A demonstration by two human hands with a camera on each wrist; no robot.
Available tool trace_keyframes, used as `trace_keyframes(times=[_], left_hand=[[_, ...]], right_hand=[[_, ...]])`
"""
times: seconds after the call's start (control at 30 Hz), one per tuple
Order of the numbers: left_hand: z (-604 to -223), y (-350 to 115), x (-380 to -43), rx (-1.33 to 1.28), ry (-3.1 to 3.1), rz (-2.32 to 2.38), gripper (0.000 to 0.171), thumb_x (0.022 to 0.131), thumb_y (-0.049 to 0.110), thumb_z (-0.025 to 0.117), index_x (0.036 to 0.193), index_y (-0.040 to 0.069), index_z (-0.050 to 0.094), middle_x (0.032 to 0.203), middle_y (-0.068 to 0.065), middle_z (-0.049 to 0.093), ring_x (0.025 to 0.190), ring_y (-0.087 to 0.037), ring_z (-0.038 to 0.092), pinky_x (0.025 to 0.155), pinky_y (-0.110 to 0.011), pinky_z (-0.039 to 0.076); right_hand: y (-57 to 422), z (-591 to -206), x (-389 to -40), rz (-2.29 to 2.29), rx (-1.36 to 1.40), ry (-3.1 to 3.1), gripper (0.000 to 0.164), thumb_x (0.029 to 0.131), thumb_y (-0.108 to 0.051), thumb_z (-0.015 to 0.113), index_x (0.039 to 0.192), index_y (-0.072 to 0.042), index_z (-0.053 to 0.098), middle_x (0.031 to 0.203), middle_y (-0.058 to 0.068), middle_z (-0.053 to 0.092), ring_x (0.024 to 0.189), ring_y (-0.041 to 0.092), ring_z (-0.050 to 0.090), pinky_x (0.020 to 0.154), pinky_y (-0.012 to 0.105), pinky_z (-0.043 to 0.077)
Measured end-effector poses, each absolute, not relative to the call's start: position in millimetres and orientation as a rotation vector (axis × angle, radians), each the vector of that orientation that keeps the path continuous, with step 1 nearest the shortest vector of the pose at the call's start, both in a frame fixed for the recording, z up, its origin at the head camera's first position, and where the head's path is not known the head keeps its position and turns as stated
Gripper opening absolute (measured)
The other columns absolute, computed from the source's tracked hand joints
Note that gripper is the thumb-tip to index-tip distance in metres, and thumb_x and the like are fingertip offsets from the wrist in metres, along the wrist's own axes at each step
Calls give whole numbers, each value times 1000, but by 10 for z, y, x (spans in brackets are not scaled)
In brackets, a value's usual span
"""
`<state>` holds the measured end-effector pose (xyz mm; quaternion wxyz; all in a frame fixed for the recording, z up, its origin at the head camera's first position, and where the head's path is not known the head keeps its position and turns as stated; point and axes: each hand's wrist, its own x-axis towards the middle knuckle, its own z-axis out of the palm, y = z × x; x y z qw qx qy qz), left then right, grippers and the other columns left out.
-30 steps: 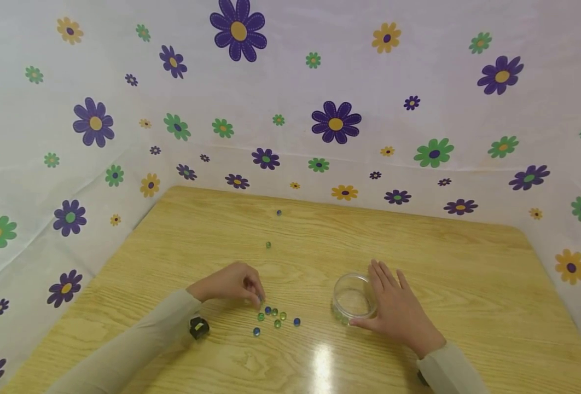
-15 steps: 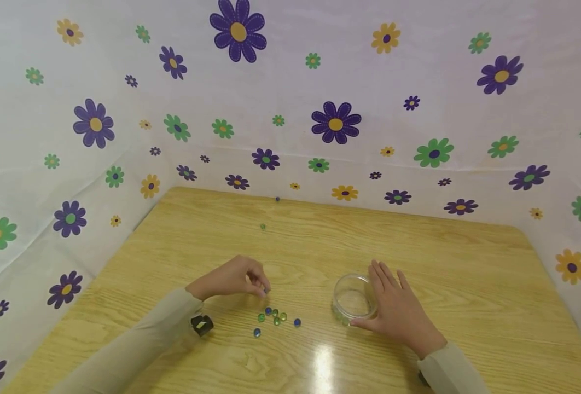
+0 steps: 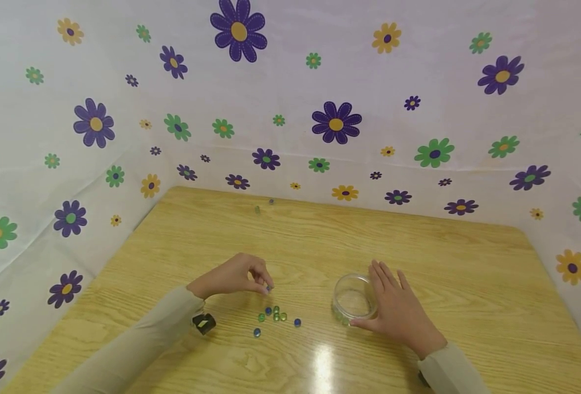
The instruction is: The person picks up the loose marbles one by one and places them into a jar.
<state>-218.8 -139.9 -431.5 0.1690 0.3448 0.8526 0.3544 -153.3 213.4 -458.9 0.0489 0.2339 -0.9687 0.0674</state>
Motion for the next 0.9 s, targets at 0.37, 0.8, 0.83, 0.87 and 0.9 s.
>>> trace_keyframes(times=[0.37,0.8,0.83,0.87,0.9], left_hand=[[-4245,-1250,-2187,1029,2426,993,11,81,19,73,89,12,75,81,4,66,70,-1,56,75,-20,50],[-4128,-963,-2190,1168,2405,1040,16,80,20,74,93,10,74,82,2,65,71,0,55,71,-24,52],[-4114,-937,-2190,1179,2404,1048,16,80,20,74,92,11,74,82,2,65,71,0,55,71,-25,53],[-4102,-910,-2190,1190,2402,1055,16,79,20,74,92,11,75,81,2,64,71,0,55,71,-25,53],[-4091,-884,-2189,1198,2399,1064,16,79,20,74,92,10,75,81,1,64,71,-1,55,71,-25,53]], right_hand=[[2143,-4593,-1533,219,700,-2959,113,70,-70,64,142,9,30,149,26,30,137,41,30,107,61,25],[2144,-4584,-1531,215,702,-2959,113,70,-70,64,142,9,30,149,26,31,137,41,30,107,61,25],[2144,-4583,-1532,217,702,-2958,113,70,-70,64,142,9,29,149,26,31,137,41,30,107,61,25],[2146,-4585,-1534,218,703,-2956,113,70,-70,64,142,9,29,149,26,31,137,41,30,107,61,25],[2147,-4588,-1536,219,704,-2954,113,70,-70,64,142,9,30,149,26,31,137,40,30,107,61,25]])
